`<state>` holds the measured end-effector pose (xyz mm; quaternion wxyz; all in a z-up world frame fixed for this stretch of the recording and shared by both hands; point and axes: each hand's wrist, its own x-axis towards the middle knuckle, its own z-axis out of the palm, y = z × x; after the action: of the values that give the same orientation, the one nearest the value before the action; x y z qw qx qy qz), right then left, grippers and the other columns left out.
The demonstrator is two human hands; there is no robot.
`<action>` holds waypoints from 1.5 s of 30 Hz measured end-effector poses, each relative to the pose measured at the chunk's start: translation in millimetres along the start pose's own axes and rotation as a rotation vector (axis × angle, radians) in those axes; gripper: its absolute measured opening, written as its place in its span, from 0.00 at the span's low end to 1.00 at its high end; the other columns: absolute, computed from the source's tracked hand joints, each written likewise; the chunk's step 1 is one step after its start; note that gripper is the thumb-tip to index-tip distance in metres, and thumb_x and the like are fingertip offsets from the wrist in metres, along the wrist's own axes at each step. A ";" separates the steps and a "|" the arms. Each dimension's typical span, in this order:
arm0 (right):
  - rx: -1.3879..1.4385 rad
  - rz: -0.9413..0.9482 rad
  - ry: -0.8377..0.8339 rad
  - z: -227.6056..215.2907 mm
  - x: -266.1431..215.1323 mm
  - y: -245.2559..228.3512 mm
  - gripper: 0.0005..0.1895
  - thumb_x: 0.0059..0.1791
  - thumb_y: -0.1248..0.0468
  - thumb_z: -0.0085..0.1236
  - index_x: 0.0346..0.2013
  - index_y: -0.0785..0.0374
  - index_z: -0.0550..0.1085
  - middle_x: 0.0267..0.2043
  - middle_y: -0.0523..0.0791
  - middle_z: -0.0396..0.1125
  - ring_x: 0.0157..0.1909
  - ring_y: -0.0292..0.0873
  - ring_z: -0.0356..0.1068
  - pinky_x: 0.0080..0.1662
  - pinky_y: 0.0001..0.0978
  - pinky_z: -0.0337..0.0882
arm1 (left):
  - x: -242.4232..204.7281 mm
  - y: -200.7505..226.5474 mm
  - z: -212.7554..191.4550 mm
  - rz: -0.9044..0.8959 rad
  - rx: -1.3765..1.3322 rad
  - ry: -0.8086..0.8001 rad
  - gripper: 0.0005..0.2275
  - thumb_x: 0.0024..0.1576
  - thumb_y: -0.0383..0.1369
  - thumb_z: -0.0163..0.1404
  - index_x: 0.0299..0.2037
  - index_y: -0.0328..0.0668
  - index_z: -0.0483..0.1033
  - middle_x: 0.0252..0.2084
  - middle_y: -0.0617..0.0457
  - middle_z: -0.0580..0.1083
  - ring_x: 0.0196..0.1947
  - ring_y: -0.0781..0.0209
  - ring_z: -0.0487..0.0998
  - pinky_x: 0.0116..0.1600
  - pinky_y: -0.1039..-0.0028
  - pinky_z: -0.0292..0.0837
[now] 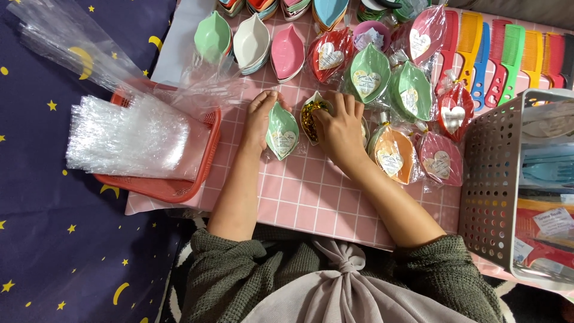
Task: The person picks up leaf-shaped plastic dishes, places small decorative items and heart-shaped labels inside them, and seals each dish into a small clear plastic bag by hand.
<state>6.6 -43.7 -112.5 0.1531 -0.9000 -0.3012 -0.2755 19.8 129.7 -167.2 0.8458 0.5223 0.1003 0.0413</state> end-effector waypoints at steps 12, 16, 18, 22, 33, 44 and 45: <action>0.024 0.035 -0.030 10.5 -5.8 5.8 0.05 0.38 0.64 0.59 0.21 0.60 0.72 0.38 0.45 0.56 0.42 0.45 0.53 0.41 0.35 0.52 | 2.9 -3.3 -2.1 0.017 0.048 -0.016 0.07 0.55 0.34 0.45 0.29 0.40 0.71 0.22 0.45 0.73 0.24 0.63 0.77 0.33 0.77 0.74; 0.056 0.017 -0.027 9.2 -3.7 3.2 0.10 0.41 0.57 0.58 0.23 0.60 0.72 0.37 0.46 0.56 0.41 0.47 0.53 0.41 0.36 0.51 | 5.6 -6.8 -3.2 0.002 0.039 -0.022 0.07 0.54 0.34 0.45 0.29 0.40 0.71 0.22 0.47 0.72 0.24 0.64 0.76 0.33 0.78 0.73; 0.081 -0.003 -0.083 14.0 -6.8 0.9 0.09 0.36 0.58 0.61 0.25 0.58 0.73 0.37 0.44 0.55 0.40 0.45 0.53 0.43 0.37 0.51 | 11.1 -13.7 -7.1 -0.028 0.002 -0.016 0.07 0.54 0.34 0.46 0.30 0.40 0.71 0.22 0.47 0.73 0.23 0.63 0.77 0.31 0.78 0.74; 0.074 -0.023 -0.067 19.1 -8.2 6.4 0.07 0.38 0.60 0.59 0.23 0.57 0.71 0.34 0.43 0.56 0.39 0.44 0.54 0.44 0.37 0.50 | 10.5 -13.3 -7.7 -0.024 0.009 -0.020 0.07 0.54 0.34 0.46 0.30 0.40 0.71 0.22 0.46 0.73 0.23 0.63 0.77 0.31 0.78 0.74; 0.131 -0.001 -0.118 12.0 -5.7 -2.0 0.06 0.36 0.63 0.60 0.26 0.57 0.73 0.31 0.43 0.59 0.37 0.42 0.56 0.44 0.37 0.50 | 13.2 -18.7 -10.6 0.001 0.026 -0.044 0.07 0.54 0.34 0.45 0.29 0.41 0.71 0.22 0.47 0.72 0.24 0.64 0.77 0.32 0.78 0.74; 0.558 0.285 -0.153 1.2 -5.6 14.4 0.03 0.42 0.66 0.52 0.30 0.60 0.72 0.25 0.46 0.62 0.30 0.45 0.63 0.36 0.33 0.59 | 5.6 -7.2 -5.1 0.030 0.054 -0.088 0.07 0.55 0.35 0.45 0.30 0.42 0.71 0.22 0.49 0.72 0.25 0.66 0.76 0.35 0.80 0.72; 0.718 0.421 -0.178 -1.3 -4.9 14.6 0.04 0.42 0.67 0.52 0.31 0.60 0.73 0.23 0.46 0.64 0.28 0.44 0.65 0.35 0.32 0.61 | 4.5 -4.5 -3.5 0.036 0.055 -0.102 0.07 0.55 0.36 0.45 0.30 0.42 0.71 0.22 0.49 0.72 0.25 0.66 0.76 0.35 0.81 0.71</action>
<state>12.0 -57.8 -115.9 0.4830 -0.8518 -0.1996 -0.0373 23.3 131.5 -173.4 0.8343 0.5485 0.0490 0.0270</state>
